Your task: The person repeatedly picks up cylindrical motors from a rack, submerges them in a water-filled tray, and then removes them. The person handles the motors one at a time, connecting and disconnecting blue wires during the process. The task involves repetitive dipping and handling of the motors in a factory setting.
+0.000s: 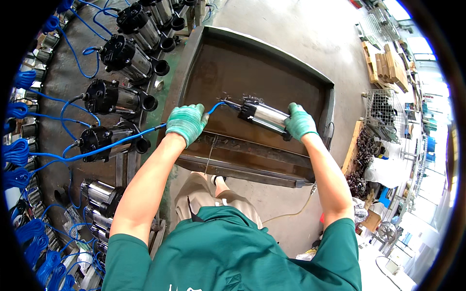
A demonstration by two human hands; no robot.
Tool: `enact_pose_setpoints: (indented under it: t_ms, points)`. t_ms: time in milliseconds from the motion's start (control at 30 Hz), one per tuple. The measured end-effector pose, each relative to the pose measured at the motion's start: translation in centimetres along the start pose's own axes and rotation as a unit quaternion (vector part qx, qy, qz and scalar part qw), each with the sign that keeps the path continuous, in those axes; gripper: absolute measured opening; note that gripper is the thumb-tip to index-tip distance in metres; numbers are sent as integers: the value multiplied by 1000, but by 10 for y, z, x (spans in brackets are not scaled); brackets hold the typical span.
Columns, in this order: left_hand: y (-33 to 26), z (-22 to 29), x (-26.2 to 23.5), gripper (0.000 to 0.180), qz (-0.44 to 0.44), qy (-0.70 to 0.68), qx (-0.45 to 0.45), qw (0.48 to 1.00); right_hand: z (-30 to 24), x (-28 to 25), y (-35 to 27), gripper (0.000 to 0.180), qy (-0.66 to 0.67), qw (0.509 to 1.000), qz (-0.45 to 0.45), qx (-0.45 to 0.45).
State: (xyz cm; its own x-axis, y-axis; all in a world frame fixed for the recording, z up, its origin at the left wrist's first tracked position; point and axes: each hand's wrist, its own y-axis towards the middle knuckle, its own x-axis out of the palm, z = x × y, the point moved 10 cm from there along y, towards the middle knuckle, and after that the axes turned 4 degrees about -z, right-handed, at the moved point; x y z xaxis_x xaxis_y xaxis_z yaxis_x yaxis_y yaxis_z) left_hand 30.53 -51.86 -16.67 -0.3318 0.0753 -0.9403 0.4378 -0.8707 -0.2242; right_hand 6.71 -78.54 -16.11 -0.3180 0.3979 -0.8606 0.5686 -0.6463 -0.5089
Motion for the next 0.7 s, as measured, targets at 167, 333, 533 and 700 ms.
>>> enact_pose_setpoints:
  t_ms: [167,333,533,700]
  points:
    - [16,-15,15,26,35,-50,-20,998,-15,25,23,48,0,1000,10,7]
    - [17,-24,25,21,41,-87,-71,993,-24,45,38,50,27,999,43,3]
    - [22,-32,34,24,3,-82,-128,988,-28,69,58,39,58,996,61,-17]
    - [26,-32,36,27,-36,-59,-145,987,-31,75,66,33,88,993,80,-19]
